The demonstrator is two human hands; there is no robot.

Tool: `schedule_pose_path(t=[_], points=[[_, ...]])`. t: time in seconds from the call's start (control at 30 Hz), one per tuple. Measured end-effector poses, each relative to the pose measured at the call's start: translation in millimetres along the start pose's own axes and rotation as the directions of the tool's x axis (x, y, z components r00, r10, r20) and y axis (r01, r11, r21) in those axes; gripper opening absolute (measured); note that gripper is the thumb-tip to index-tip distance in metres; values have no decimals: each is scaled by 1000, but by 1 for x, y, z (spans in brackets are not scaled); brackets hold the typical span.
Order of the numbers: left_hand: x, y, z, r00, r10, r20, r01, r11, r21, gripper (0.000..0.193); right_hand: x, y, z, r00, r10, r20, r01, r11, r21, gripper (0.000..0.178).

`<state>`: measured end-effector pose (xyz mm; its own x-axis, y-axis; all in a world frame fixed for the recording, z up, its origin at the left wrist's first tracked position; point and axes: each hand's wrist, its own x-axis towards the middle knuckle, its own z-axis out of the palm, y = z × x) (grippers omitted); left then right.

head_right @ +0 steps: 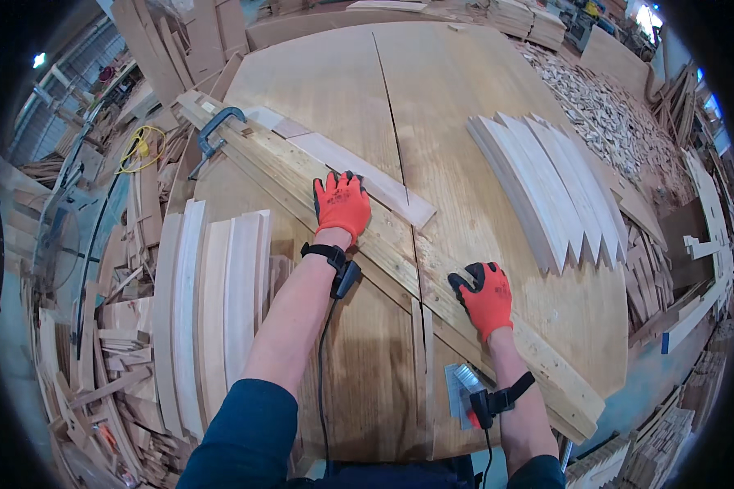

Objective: The person picks up wooden planks from a stack and places them on a workbench. They use a tape measure to measure the length of the planks and then move them to a different pile on the workbench. The person repeats this process for multiple planks.

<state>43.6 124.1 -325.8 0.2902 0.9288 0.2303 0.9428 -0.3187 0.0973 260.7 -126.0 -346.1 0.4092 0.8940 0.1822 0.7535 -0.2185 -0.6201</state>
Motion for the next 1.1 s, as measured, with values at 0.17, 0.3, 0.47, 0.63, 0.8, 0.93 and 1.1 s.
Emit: schedule_pose_path(t=[0.17, 0.3, 0.47, 0.63, 0.8, 0.93, 1.1], points=[[-3, -4, 1, 1000, 14, 8, -14, 1000, -11, 48, -8, -5, 3, 999, 30, -19, -29, 999, 30, 32], [-8, -7, 2, 1000, 14, -1, -14, 1000, -24, 48, -11, -5, 6, 998, 65, 8, -65, 995, 78, 31], [-12, -5, 1, 999, 18, -29, -19, 1000, -9, 47, -16, 1, 10, 998, 55, -14, -54, 995, 83, 30], [-18, -4, 2, 1000, 8, -26, -8, 1000, 5, 48, -21, -2, 7, 999, 47, -21, -45, 995, 87, 31], [-24, -5, 1, 999, -4, -32, 4, 1000, 19, 47, -24, -9, -2, 999, 48, 0, -47, 996, 69, 31], [-24, -1, -5, 1000, -11, 6, 11, 1000, 30, 47, -24, -9, -10, 998, 63, 20, -64, 995, 74, 33], [-28, 2, -11, 1000, -14, 8, 13, 998, 62, 46, -24, -9, -24, 999, 44, 30, -46, 996, 75, 31]])
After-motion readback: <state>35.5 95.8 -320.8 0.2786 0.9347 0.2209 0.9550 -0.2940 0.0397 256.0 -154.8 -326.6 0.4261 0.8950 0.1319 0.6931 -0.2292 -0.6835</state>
